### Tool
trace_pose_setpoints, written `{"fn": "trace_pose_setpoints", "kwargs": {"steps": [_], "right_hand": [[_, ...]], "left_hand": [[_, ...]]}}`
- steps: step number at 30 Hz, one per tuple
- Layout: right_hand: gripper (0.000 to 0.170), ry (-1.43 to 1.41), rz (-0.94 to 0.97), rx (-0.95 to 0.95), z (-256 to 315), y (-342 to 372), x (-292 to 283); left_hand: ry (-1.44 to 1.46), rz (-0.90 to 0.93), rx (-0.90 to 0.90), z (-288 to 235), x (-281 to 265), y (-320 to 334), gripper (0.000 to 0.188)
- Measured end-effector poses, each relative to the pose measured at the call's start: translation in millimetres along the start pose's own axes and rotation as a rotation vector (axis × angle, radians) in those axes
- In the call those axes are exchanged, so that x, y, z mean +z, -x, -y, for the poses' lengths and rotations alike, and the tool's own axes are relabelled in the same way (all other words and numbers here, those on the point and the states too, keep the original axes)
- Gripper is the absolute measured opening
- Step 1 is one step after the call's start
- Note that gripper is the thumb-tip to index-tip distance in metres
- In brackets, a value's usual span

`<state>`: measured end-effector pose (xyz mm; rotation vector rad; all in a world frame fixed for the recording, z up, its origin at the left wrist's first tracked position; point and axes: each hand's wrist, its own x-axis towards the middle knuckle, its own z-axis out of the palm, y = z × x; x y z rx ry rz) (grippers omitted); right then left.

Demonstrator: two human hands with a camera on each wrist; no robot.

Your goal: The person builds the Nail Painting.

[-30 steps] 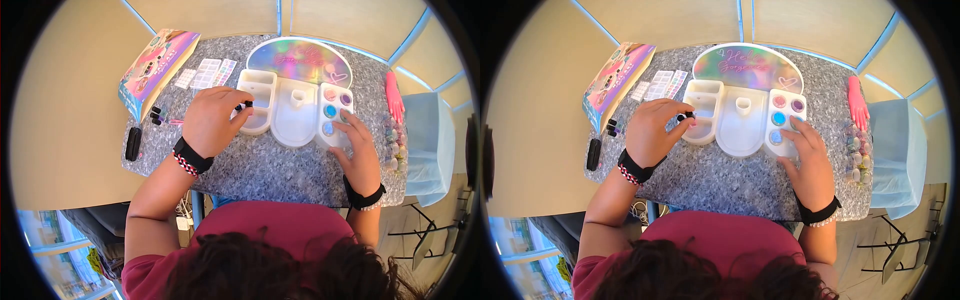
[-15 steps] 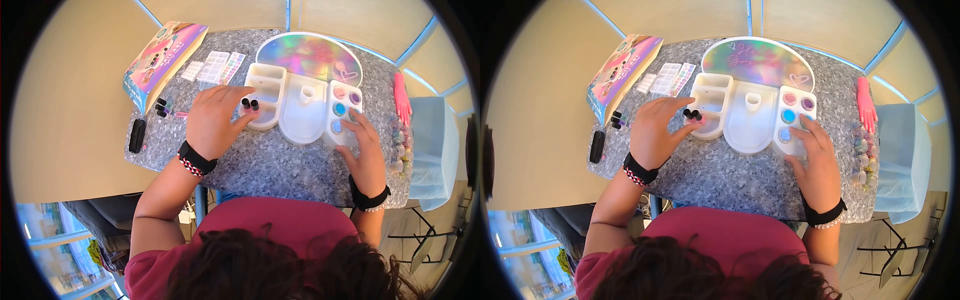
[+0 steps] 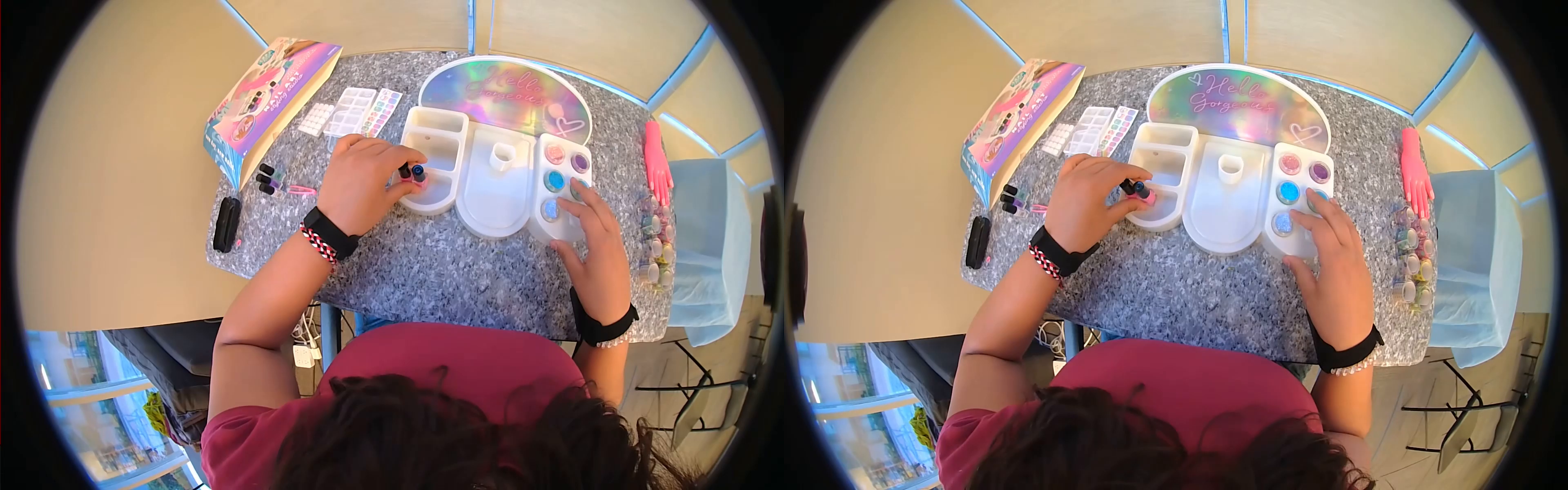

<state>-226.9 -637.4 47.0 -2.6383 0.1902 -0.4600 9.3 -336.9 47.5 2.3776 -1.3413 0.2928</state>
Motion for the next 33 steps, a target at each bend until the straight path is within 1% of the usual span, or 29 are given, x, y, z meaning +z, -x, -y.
{"fn": "trace_pose_setpoints", "kwargs": {"steps": [4,7,9,12,16,19,21,22,24,25,26,28,29,31,32,33], "right_hand": [[0.063,-0.002,0.0,0.004,0.3,0.0,0.0],[0.063,-0.014,0.0,0.002,-0.2,-0.6,1.4],[0.064,-0.015,-0.002,0.002,-0.1,-0.7,1.2],[0.063,-0.018,-0.005,0.003,0.5,-0.5,0.5],[0.062,-0.012,-0.003,-0.003,0.4,-0.8,0.5],[0.063,0.004,-0.011,-0.004,-0.3,0.8,1.3],[0.064,-0.001,-0.014,-0.022,-1.6,-0.3,4.2],[0.064,-0.036,-0.015,-0.032,-4.2,-0.5,4.0],[0.065,-0.09,-0.013,-0.058,-4.6,-1.9,4.5],[0.065,-0.072,-0.014,-0.041,-3.0,-1.1,3.5],[0.066,-0.058,-0.018,-0.023,-1.8,-0.7,3.2],[0.066,-0.09,-0.011,-0.023,-2.8,-0.6,5.1],[0.067,-0.09,-0.009,-0.01,-4.6,-0.7,6.3],[0.067,-0.078,-0.007,0.01,-4.3,-0.5,6.0],[0.067,-0.08,-0.006,0.005,-3.7,-1.4,5.2],[0.067,-0.06,0.001,0.005,-2.2,-1.5,4.0]], "left_hand": [[-0.023,0.007,-0.003,-0.4,-1.8,-0.9,0.036],[0.017,-0.005,-0.041,-1.3,-3.3,0.2,0.036],[0.068,-0.087,0.008,-3.7,-1.1,-1.4,0.034],[0.005,-0.077,0.043,-1.2,3.1,-0.6,0.03],[-0.008,-0.052,0.022,-2.0,2.9,-0.6,0.027],[-0.028,-0.055,0.021,-2.6,4.6,-0.8,0.03],[-0.052,-0.056,0.012,-4.5,2.1,0.5,0.04],[-0.069,-0.052,-0.005,-8.5,-3.7,1.1,0.04],[-0.011,-0.19,0.011,-16.3,-18.9,-1.1,0.05],[-0.032,-0.251,-0.001,-11.2,-24.8,0.7,0.047],[-0.055,-0.246,-0.013,-2.9,-32.2,3.7,0.047],[-0.188,-0.363,-0.137,20.0,-53.3,16.4,0.041],[-0.243,-0.432,-0.18,32.9,-64.2,24.2,0.033],[-0.249,-0.405,-0.395,58.7,-84.9,49.0,0.027],[-0.3,-0.419,-0.449,78.1,-87.2,64.3,0.026],[-0.299,-0.365,-0.585,89.0,-91.0,76.2,0.027]]}}
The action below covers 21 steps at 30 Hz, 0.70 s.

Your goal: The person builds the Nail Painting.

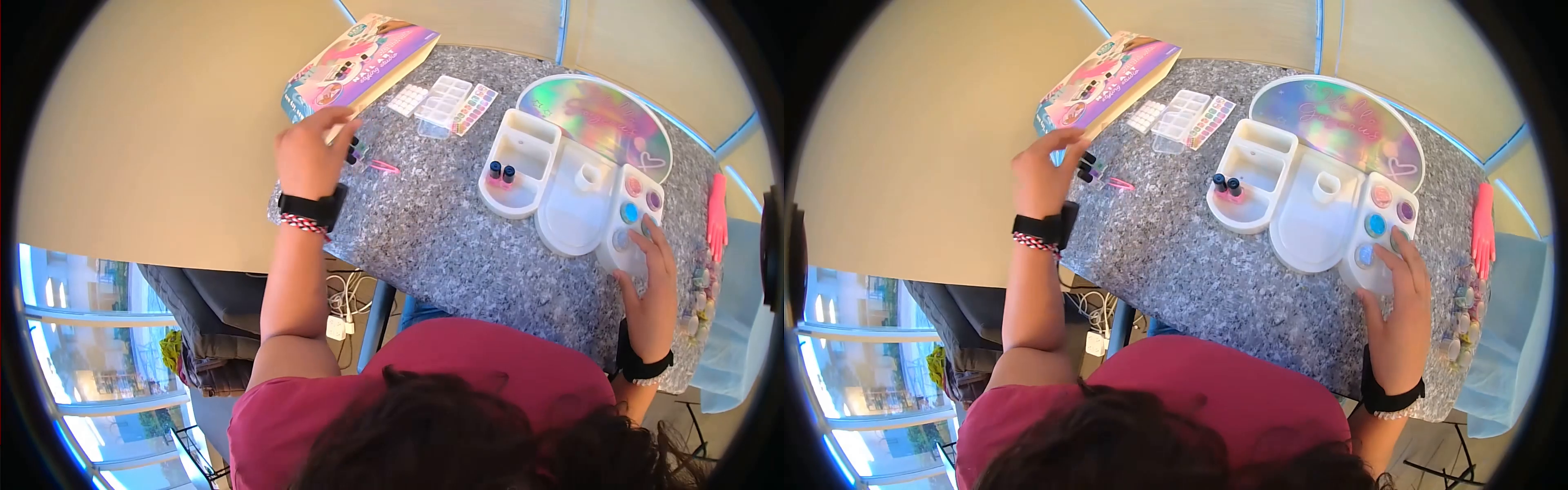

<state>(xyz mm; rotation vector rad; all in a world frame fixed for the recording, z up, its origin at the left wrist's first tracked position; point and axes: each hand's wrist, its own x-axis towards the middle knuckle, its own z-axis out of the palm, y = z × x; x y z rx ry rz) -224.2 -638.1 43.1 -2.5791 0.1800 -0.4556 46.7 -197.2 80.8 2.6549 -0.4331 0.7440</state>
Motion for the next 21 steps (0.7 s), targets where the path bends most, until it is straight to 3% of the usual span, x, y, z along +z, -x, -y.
{"fn": "trace_pose_setpoints", "kwargs": {"steps": [1,7,12,17,19,21], "right_hand": [[0.066,0.022,0.004,0.004,1.2,0.2,-0.7],[0.066,0.007,0.001,0.003,2.4,-0.4,-2.4],[0.066,0.017,-0.005,0.001,1.8,0.3,-2.3],[0.067,0.023,-0.014,-0.004,-0.9,0.8,-2.1],[0.066,0.014,-0.012,-0.015,0.7,0.3,-2.7],[0.065,0.024,-0.012,0.002,4.0,0.2,-4.0]], "left_hand": [[-0.038,0.067,-0.117,12.6,-1.5,0.5,0.029],[-0.161,0.268,-0.273,42.7,-2.1,-4.8,0.04],[-0.134,0.397,-0.312,51.7,5.7,-9.1,0.036],[-0.289,0.279,-0.324,50.3,-0.2,-12.4,0.029],[-0.465,0.092,-0.244,29.6,-16.2,-10.6,0.027],[-0.461,-0.127,-0.061,-17.8,-31.4,-4.2,0.024]]}}
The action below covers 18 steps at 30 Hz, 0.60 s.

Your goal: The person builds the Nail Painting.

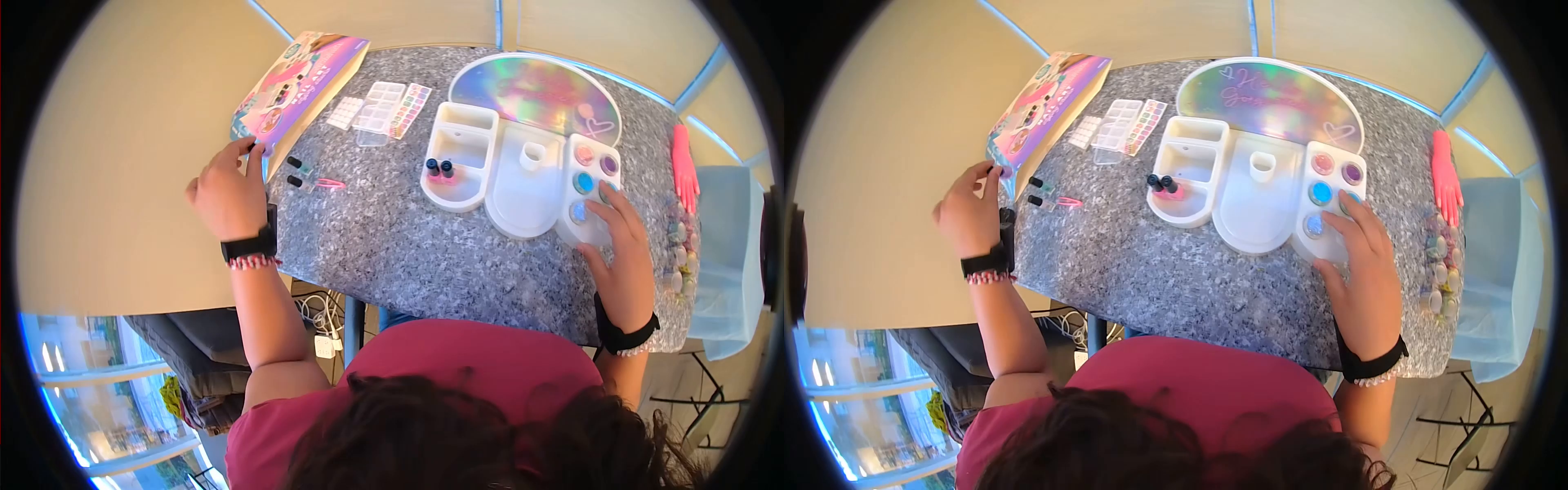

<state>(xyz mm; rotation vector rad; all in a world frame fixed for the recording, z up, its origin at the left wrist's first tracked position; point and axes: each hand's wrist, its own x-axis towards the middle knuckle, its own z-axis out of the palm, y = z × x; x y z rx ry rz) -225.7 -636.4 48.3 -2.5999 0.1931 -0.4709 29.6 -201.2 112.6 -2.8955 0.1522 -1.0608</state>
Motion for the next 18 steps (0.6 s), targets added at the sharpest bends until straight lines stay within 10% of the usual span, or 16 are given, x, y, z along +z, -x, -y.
{"fn": "trace_pose_setpoints", "kwargs": {"steps": [8,18], "right_hand": [[0.064,0.014,0.011,0.003,0.9,0.8,-1.0],[0.064,0.049,0.016,-0.005,2.5,1.9,-1.1]], "left_hand": [[0.637,-0.017,0.652,-140.4,-61.0,34.2,0.014],[0.645,0.143,0.706,-164.3,-7.7,40.9,0.015]]}}
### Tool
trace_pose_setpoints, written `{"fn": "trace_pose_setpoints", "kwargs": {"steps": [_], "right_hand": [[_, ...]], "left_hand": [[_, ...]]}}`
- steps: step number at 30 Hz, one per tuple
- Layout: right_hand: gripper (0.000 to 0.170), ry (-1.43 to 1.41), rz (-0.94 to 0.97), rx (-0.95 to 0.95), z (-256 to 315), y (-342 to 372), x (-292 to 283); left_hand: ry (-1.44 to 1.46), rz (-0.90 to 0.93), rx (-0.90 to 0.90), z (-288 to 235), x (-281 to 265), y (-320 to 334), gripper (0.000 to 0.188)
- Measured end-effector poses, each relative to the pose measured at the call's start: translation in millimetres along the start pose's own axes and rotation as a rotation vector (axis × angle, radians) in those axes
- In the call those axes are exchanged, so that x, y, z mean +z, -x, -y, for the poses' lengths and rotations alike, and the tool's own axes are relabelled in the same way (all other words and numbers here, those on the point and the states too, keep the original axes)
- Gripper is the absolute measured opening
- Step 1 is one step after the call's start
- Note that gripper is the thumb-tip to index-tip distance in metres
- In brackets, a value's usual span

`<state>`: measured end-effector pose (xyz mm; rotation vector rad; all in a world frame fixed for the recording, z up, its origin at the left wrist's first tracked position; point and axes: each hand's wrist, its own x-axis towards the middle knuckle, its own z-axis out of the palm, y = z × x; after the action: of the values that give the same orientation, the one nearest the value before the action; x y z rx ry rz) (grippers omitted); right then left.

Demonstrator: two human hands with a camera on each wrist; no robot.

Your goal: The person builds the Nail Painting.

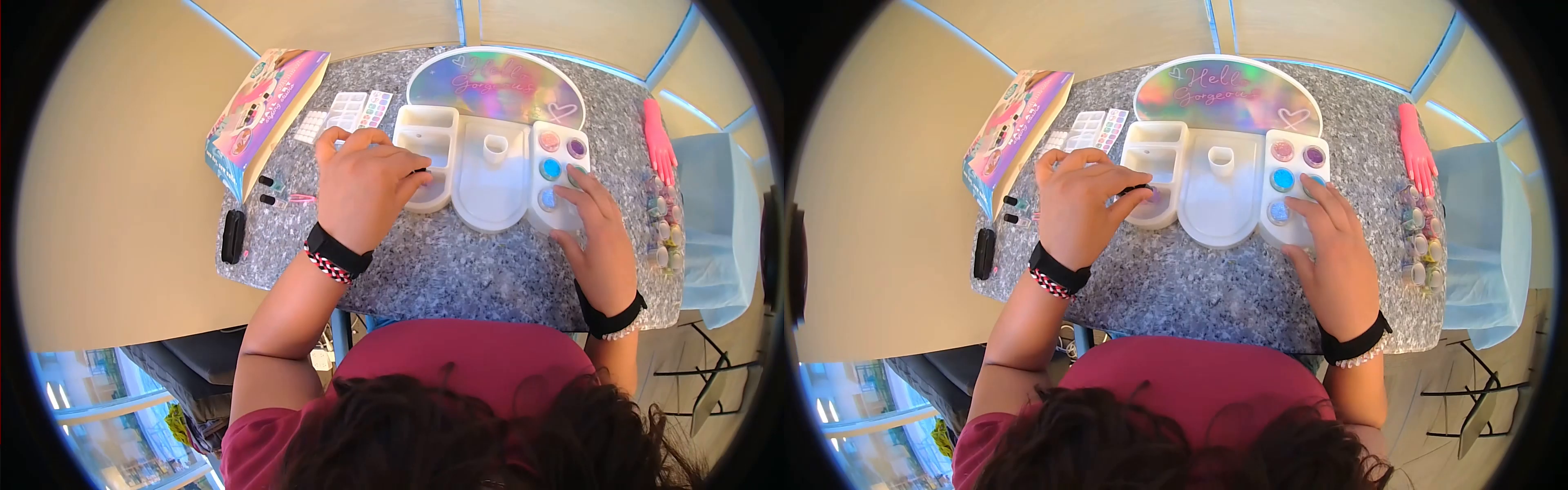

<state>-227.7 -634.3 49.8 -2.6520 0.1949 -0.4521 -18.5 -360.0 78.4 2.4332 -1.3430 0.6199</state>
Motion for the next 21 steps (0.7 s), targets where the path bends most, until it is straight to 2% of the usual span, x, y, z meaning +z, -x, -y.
{"fn": "trace_pose_setpoints", "kwargs": {"steps": [6,8,10,12,14,15,17,21], "right_hand": [[0.063,-0.024,-0.003,-0.003,-1.6,-0.5,1.9],[0.062,-0.031,-0.003,0.0,-2.0,-1.4,2.7],[0.061,-0.021,-0.008,0.001,-2.5,-1.0,2.1],[0.062,-0.021,-0.006,0.003,-1.6,-0.7,1.6],[0.062,-0.018,-0.006,0.005,-1.9,-0.7,1.1],[0.062,-0.016,-0.004,0.004,-2.4,-0.4,1.3],[0.062,-0.015,-0.007,0.007,-2.8,-0.5,1.6],[0.062,-0.006,-0.005,0.008,-1.7,-0.7,1.4]], "left_hand": [[-0.041,-0.054,-0.032,-1.3,-8.1,3.2,0.025],[-0.086,-0.192,-0.177,15.0,-23.0,4.8,0.033],[-0.276,-0.259,-0.311,62.3,-35.0,15.9,0.038],[-0.493,-0.102,-0.604,100.4,-48.3,29.9,0.043],[-0.476,0.092,-0.819,127.6,-56.8,44.5,0.043],[-0.475,0.092,-0.817,137.7,-56.5,52.2,0.043],[-0.477,0.265,-0.96,154.8,-50.9,64.8,0.039],[-0.377,0.336,-0.976,169.8,-36.7,77.6,0.037]]}}
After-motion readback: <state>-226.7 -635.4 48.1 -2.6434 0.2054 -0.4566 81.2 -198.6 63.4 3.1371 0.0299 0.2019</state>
